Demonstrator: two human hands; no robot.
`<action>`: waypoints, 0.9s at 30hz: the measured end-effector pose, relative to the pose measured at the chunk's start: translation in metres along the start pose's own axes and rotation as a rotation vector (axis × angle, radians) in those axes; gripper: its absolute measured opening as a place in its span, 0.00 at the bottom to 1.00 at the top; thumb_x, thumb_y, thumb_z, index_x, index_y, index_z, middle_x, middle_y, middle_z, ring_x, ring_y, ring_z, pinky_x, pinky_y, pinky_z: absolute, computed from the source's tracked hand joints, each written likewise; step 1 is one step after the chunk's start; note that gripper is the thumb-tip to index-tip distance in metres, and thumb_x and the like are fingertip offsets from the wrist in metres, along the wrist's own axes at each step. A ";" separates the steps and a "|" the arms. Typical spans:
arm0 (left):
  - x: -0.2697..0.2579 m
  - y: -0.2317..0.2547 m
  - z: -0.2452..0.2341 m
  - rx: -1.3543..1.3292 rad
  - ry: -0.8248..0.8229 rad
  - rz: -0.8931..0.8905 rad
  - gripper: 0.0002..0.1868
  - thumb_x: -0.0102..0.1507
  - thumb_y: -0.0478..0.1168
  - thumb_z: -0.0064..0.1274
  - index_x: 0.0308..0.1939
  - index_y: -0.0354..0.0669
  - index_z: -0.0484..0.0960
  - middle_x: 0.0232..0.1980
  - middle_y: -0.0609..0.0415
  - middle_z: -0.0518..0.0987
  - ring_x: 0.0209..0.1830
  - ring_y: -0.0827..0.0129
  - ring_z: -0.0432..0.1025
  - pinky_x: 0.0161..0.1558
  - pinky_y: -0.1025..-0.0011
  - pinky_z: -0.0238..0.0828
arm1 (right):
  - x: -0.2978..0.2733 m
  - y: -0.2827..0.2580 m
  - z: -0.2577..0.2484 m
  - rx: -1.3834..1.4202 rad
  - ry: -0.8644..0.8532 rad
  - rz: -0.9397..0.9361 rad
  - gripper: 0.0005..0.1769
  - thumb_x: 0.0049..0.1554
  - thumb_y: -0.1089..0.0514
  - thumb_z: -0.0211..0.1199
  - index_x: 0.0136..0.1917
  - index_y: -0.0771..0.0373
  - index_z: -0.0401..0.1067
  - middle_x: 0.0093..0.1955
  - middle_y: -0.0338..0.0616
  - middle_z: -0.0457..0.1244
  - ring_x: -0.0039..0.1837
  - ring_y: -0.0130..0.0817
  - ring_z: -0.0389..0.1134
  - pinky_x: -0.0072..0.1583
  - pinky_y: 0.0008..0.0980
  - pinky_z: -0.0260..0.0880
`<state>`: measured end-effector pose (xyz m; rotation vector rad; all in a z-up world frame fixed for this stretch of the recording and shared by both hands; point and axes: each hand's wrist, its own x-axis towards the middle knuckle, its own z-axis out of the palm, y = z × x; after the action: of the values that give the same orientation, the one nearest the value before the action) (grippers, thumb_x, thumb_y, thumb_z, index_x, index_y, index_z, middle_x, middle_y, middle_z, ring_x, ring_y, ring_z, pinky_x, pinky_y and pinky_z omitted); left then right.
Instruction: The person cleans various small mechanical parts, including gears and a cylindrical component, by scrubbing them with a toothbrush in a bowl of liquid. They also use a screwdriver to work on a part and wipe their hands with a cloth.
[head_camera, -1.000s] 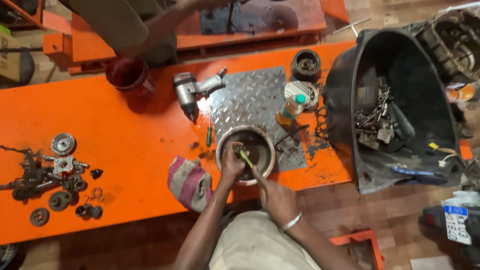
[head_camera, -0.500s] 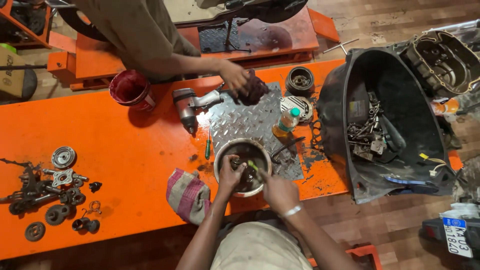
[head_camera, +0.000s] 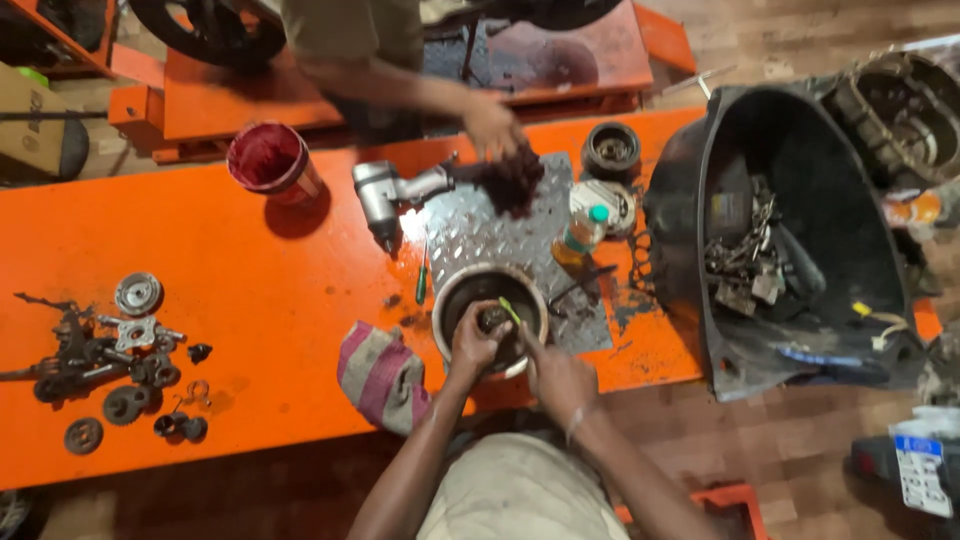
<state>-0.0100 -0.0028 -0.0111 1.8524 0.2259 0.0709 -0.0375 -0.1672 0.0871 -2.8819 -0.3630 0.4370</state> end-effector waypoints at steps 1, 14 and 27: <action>-0.005 0.004 0.001 0.004 -0.006 -0.011 0.24 0.54 0.36 0.71 0.52 0.40 0.80 0.51 0.46 0.83 0.54 0.59 0.77 0.56 0.65 0.70 | -0.013 -0.001 0.007 0.005 -0.011 0.005 0.35 0.60 0.51 0.57 0.79 0.36 0.58 0.37 0.51 0.70 0.36 0.51 0.72 0.38 0.52 0.72; 0.017 0.016 -0.023 -0.062 0.032 0.131 0.24 0.57 0.35 0.69 0.56 0.41 0.82 0.56 0.47 0.81 0.59 0.59 0.74 0.63 0.65 0.68 | 0.046 0.047 0.111 -0.176 -0.005 -0.036 0.14 0.67 0.50 0.50 0.59 0.44 0.75 0.42 0.46 0.71 0.41 0.47 0.73 0.42 0.50 0.73; -0.002 -0.003 0.005 0.031 0.253 -0.071 0.29 0.53 0.34 0.71 0.57 0.35 0.79 0.57 0.44 0.81 0.57 0.59 0.77 0.61 0.67 0.71 | -0.016 -0.019 -0.008 0.082 0.313 -0.182 0.35 0.59 0.52 0.60 0.78 0.36 0.61 0.37 0.44 0.70 0.34 0.48 0.70 0.36 0.48 0.71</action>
<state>-0.0113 -0.0068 -0.0157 1.8630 0.4709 0.2548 -0.0535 -0.1551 0.1035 -2.7441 -0.5313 -0.0298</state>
